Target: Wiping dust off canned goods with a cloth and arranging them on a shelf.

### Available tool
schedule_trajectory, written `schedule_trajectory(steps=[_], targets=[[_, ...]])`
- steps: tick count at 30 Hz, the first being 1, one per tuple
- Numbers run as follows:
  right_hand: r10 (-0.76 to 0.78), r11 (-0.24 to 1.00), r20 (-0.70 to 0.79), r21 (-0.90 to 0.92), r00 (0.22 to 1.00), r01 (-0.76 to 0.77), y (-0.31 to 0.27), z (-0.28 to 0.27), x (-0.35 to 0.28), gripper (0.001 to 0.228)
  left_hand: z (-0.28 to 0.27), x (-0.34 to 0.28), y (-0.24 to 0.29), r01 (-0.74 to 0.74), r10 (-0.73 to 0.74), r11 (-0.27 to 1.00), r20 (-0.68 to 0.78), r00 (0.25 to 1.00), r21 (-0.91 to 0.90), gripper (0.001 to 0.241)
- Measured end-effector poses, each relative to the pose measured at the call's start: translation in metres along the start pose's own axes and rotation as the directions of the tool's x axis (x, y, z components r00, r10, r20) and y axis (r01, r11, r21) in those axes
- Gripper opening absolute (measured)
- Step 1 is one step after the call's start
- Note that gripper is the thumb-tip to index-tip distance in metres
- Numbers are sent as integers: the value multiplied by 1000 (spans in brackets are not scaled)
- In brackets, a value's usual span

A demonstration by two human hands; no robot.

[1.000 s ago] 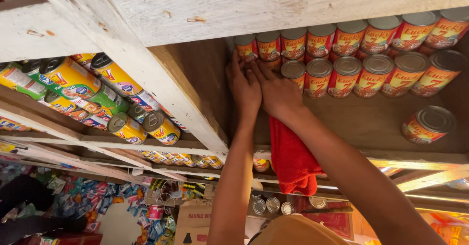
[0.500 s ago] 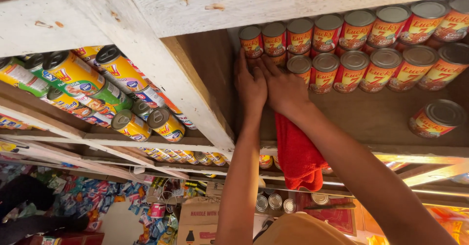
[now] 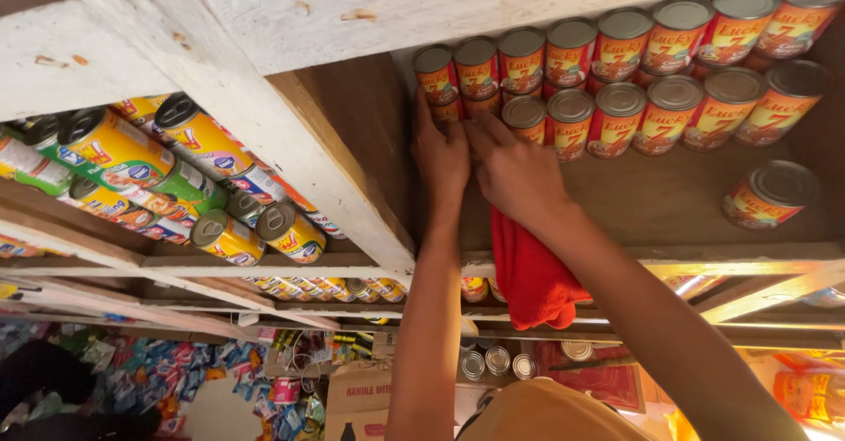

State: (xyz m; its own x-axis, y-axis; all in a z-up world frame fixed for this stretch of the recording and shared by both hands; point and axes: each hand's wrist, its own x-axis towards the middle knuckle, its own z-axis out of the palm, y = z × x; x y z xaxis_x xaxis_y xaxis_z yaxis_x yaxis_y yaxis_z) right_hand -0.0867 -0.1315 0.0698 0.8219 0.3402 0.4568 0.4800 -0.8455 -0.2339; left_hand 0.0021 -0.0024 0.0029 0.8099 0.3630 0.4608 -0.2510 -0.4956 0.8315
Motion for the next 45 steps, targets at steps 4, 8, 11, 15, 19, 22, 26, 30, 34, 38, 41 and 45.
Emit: schedule_trajectory(steps=[4,8,11,15,19,22,26,30,34,38,41,45], targets=[[-34,999,-86,-16,996,32,-2,-15,-50,52,1,-3,2,-202,203,979,-146,968,16,74],[15,999,220,30,975,-22,15,-17,-93,66,3,-12,27,-428,418,903,-314,853,40,65],[6,1000,167,19,986,-9,26,-21,-121,53,6,-36,61,-543,522,840,-259,812,-9,51],[-41,995,-23,-94,999,39,34,-6,-141,27,42,-88,115,-621,664,718,40,747,-316,52],[-97,993,-52,-66,994,94,43,-7,-146,31,117,-142,134,-708,772,634,304,558,-311,71],[-138,984,-53,102,989,142,61,9,-153,42,149,-150,139,-758,599,631,723,343,-164,123],[-124,989,-89,70,988,131,60,8,-151,50,152,-140,163,-528,423,791,900,108,-309,109],[-124,969,-90,204,988,141,59,3,-152,58,171,-145,168,-630,454,733,874,172,-257,75],[-30,960,-59,278,998,46,45,-12,-154,61,171,-148,154,-575,551,761,768,328,-301,81],[138,971,-34,201,990,-128,63,21,-153,39,105,-129,160,-309,475,873,511,716,-378,83],[177,969,-184,203,967,-138,71,28,-157,27,42,-119,144,-177,433,791,331,838,-585,80],[326,847,-431,528,841,-58,61,-21,-155,46,-18,-117,99,-68,252,784,216,943,-617,66]])
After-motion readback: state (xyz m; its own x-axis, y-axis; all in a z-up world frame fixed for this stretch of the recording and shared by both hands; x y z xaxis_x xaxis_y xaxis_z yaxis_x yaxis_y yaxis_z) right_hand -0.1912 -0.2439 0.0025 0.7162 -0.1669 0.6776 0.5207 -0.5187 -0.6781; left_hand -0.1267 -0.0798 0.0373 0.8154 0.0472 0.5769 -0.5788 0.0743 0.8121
